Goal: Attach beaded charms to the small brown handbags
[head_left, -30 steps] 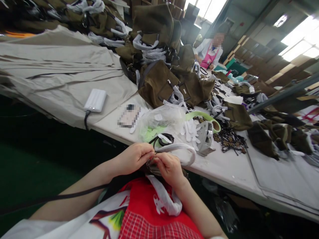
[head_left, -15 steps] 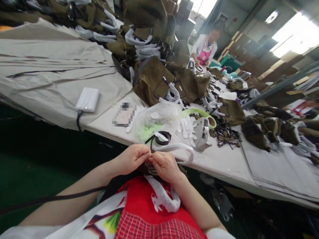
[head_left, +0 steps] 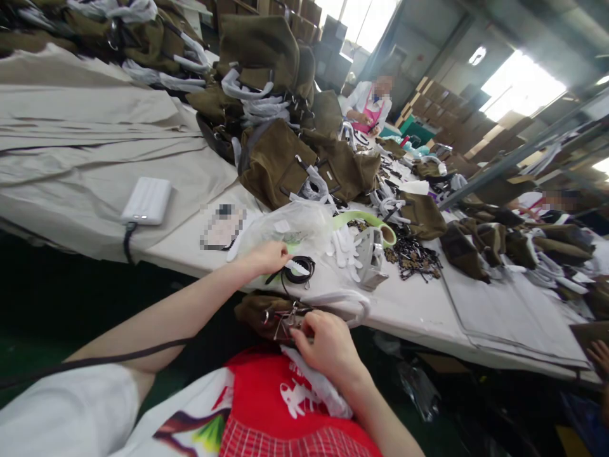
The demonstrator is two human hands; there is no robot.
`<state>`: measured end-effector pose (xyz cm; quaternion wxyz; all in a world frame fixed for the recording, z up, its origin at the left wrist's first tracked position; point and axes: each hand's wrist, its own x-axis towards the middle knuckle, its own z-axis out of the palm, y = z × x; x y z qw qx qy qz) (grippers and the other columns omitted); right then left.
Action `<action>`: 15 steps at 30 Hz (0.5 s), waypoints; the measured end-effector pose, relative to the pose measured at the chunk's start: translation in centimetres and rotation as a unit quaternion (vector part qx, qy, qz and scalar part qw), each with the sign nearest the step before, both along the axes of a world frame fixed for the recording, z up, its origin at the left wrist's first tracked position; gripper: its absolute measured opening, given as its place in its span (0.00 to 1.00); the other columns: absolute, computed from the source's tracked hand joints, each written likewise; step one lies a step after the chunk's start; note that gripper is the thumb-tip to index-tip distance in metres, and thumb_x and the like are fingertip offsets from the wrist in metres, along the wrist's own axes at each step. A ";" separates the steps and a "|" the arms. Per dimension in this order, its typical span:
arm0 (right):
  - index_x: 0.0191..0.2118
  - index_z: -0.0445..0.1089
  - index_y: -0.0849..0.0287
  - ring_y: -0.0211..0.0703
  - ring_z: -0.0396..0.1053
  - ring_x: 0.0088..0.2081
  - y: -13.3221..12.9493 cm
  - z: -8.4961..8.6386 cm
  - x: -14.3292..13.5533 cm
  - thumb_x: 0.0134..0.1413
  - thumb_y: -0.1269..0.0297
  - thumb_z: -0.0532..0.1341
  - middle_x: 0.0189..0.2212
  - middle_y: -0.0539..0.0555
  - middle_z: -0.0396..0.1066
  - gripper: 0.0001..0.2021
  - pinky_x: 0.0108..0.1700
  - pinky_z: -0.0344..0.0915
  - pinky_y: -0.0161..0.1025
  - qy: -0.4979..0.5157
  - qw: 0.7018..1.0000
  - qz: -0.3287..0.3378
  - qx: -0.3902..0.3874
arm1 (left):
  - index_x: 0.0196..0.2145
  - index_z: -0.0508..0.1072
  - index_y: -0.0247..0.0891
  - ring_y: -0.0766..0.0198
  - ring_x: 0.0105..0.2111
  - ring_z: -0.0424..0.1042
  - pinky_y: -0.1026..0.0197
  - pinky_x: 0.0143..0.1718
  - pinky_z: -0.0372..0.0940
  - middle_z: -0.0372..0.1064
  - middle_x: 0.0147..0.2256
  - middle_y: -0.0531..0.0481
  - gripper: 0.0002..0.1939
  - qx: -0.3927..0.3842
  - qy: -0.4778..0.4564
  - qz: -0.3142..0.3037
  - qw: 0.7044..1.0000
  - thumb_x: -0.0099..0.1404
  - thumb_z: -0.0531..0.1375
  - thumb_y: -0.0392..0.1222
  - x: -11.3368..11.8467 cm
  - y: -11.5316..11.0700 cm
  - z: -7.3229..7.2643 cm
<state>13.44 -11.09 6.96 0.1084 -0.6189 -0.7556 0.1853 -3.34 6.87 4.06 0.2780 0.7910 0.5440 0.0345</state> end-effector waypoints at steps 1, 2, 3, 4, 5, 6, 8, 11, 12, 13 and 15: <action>0.29 0.68 0.59 0.45 0.69 0.34 -0.6 0.1 0.3 0.53 0.63 0.62 0.29 0.54 0.72 0.06 0.38 0.62 0.38 -0.010 1.000 0.004 -0.026 | 0.37 0.77 0.35 0.50 0.40 0.75 0.58 0.40 0.66 0.77 0.40 0.38 0.18 -0.008 0.016 -0.002 1.000 0.61 0.57 0.53 1.2 0.5 -0.5; 0.33 0.70 0.59 0.47 0.70 0.39 -1.0 0.1 0.6 0.51 0.66 0.62 0.34 0.56 0.73 0.03 0.43 0.64 0.39 -0.009 0.999 0.010 -0.045 | 0.36 0.77 0.34 0.47 0.40 0.75 0.56 0.39 0.67 0.77 0.39 0.35 0.20 -0.015 0.036 -0.003 0.999 0.57 0.60 0.54 2.4 0.8 -1.0; 0.38 0.70 0.60 0.48 0.70 0.43 -1.3 0.1 0.9 0.49 0.70 0.61 0.38 0.57 0.73 0.08 0.47 0.64 0.40 0.000 0.998 0.022 -0.061 | 0.35 0.77 0.32 0.44 0.40 0.75 0.55 0.39 0.68 0.77 0.38 0.33 0.21 -0.020 0.055 -0.003 0.998 0.54 0.63 0.55 3.5 0.9 -1.3; 0.43 0.70 0.61 0.49 0.69 0.47 -1.4 0.0 1.2 0.48 0.72 0.60 0.43 0.59 0.73 0.14 0.51 0.63 0.41 0.017 0.996 0.040 -0.075 | 0.34 0.77 0.32 0.43 0.40 0.75 0.54 0.38 0.68 0.76 0.38 0.31 0.21 -0.022 0.071 -0.003 0.997 0.51 0.65 0.53 4.3 0.9 -1.6; 0.48 0.69 0.61 0.49 0.68 0.51 -1.4 -0.3 1.5 0.46 0.73 0.59 0.48 0.59 0.71 0.19 0.55 0.62 0.41 0.038 0.993 0.064 -0.087 | 0.34 0.77 0.31 0.42 0.40 0.75 0.54 0.39 0.68 0.76 0.37 0.30 0.20 -0.022 0.084 -0.003 0.996 0.50 0.65 0.52 4.9 0.8 -1.6; 0.53 0.66 0.61 0.49 0.65 0.55 -1.3 -0.7 1.8 0.46 0.73 0.60 0.52 0.60 0.69 0.24 0.59 0.60 0.42 0.062 0.990 0.088 -0.094 | 0.34 0.77 0.31 0.42 0.40 0.75 0.54 0.39 0.68 0.76 0.37 0.31 0.19 -0.020 0.091 -0.003 0.996 0.49 0.65 0.50 5.1 0.7 -1.5; 0.59 0.62 0.62 0.50 0.61 0.60 -1.1 -1.9 2.2 0.46 0.70 0.62 0.58 0.61 0.65 0.30 0.63 0.55 0.43 0.103 0.983 0.121 -0.093 | 0.35 0.77 0.32 0.44 0.41 0.75 0.54 0.41 0.68 0.76 0.39 0.32 0.18 -0.007 0.093 -0.005 0.996 0.52 0.62 0.49 4.6 0.7 -0.6; 0.63 0.58 0.62 0.49 0.56 0.64 -0.8 -3.6 2.3 0.53 0.65 0.61 0.62 0.62 0.59 0.30 0.66 0.52 0.44 0.142 0.978 0.140 -0.070 | 0.41 0.75 0.32 0.46 0.43 0.73 0.54 0.44 0.67 0.75 0.42 0.34 0.19 0.042 0.075 0.004 0.996 0.56 0.56 0.46 1.9 0.4 2.3; 0.63 0.58 0.62 0.48 0.55 0.64 -0.5 -4.1 2.2 0.56 0.65 0.60 0.63 0.61 0.59 0.29 0.66 0.52 0.44 0.147 0.977 0.144 -0.062 | 0.41 0.74 0.31 0.47 0.43 0.73 0.53 0.44 0.66 0.74 0.42 0.35 0.19 0.063 0.050 0.010 0.997 0.57 0.55 0.45 0.8 0.1 3.6; 0.63 0.59 0.61 0.48 0.55 0.64 -0.2 -4.4 2.0 0.57 0.66 0.59 0.63 0.61 0.58 0.27 0.66 0.52 0.45 0.148 0.976 0.149 -0.056 | 0.41 0.73 0.31 0.48 0.42 0.73 0.53 0.44 0.66 0.74 0.40 0.37 0.18 0.080 0.005 0.013 0.997 0.56 0.54 0.44 -0.2 -0.5 5.1; 0.62 0.60 0.61 0.47 0.56 0.64 0.6 -4.9 1.0 0.59 0.68 0.58 0.62 0.61 0.60 0.25 0.66 0.53 0.45 0.140 0.975 0.166 -0.052 | 0.36 0.73 0.34 0.53 0.38 0.72 0.57 0.41 0.66 0.74 0.36 0.44 0.16 0.051 -0.139 -0.009 0.989 0.56 0.52 0.45 -1.2 -2.1 7.7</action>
